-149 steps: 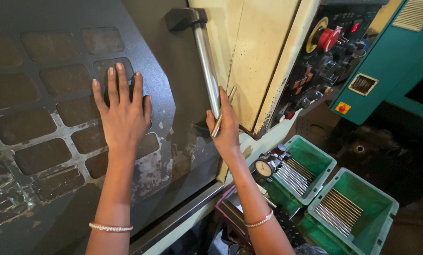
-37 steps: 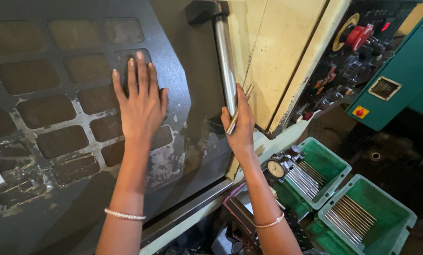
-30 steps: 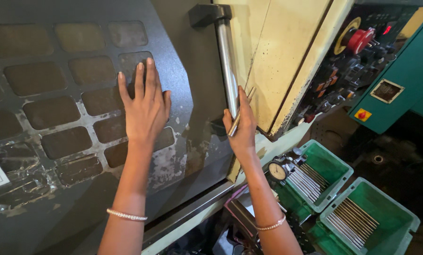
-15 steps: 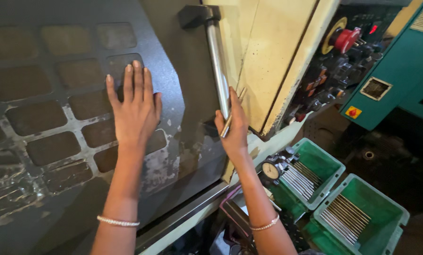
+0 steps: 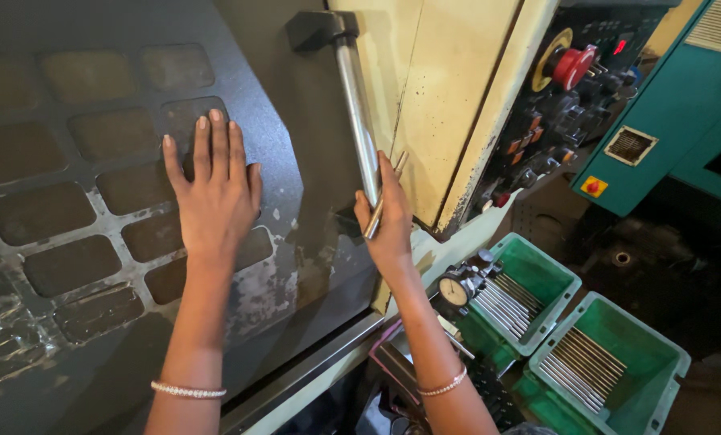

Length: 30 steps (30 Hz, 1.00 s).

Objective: The person measures metal rods using a dial indicator mounted on a magnetic base. They open the machine door, place a rod inside the machine, then close the door and repeat the process with additional rods.

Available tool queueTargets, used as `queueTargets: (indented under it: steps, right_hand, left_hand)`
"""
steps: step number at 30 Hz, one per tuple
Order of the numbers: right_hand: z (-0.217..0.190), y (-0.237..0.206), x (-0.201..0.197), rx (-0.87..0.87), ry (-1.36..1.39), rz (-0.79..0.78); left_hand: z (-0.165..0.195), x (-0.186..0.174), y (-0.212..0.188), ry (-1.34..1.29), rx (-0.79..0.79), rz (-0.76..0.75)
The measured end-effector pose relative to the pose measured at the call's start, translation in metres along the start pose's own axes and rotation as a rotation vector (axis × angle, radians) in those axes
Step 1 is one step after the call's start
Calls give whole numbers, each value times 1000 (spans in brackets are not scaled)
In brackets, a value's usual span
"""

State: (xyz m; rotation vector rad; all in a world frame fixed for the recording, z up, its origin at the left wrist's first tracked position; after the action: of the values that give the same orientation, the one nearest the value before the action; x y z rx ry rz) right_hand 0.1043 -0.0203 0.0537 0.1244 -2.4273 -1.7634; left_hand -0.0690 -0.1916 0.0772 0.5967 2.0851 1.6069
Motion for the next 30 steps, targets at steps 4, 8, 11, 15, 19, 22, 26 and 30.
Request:
queueTargets:
  steps: [4, 8, 11, 15, 19, 22, 26, 30]
  right_hand:
    - [-3, 1, 2, 75, -9, 18]
    - [-14, 1, -4, 90, 16, 23]
    - [-24, -11, -23, 118, -8, -24]
    - [-34, -40, -58, 101, -104, 6]
    - [-33, -80, -94, 564, 131, 80]
    - [-35, -109, -121, 726, 123, 96]
    - [-28, -131, -133, 904, 182, 173]
    - [-21, -141, -141, 1067, 204, 226]
  left_hand:
    - [-1, -2, 3, 7, 5, -8]
    - [9, -2, 7, -19, -71, -32]
    - [39, -5, 13, -392, -261, 86]
    - [119, -13, 23, -1004, -788, 31]
    - [184, -4, 42, -1477, -1300, -138]
    - [190, 11, 43, -1658, -1403, -281]
    - [190, 11, 39, -1608, -1352, -202]
    - [190, 5, 44, -1410, -1385, -309]
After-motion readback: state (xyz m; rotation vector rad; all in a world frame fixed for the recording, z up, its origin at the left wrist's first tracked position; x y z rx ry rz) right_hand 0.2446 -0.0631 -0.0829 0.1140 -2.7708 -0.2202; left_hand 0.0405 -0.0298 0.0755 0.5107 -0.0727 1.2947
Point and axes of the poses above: each hand's wrist, its own y-axis towards the middle knuckle, its own x-axis out of the palm, z = x × y, the point moved 2 cm from there along y, towards the middle knuckle, and after that the axes turned 14 degrees about z, right-handed, at the moved point
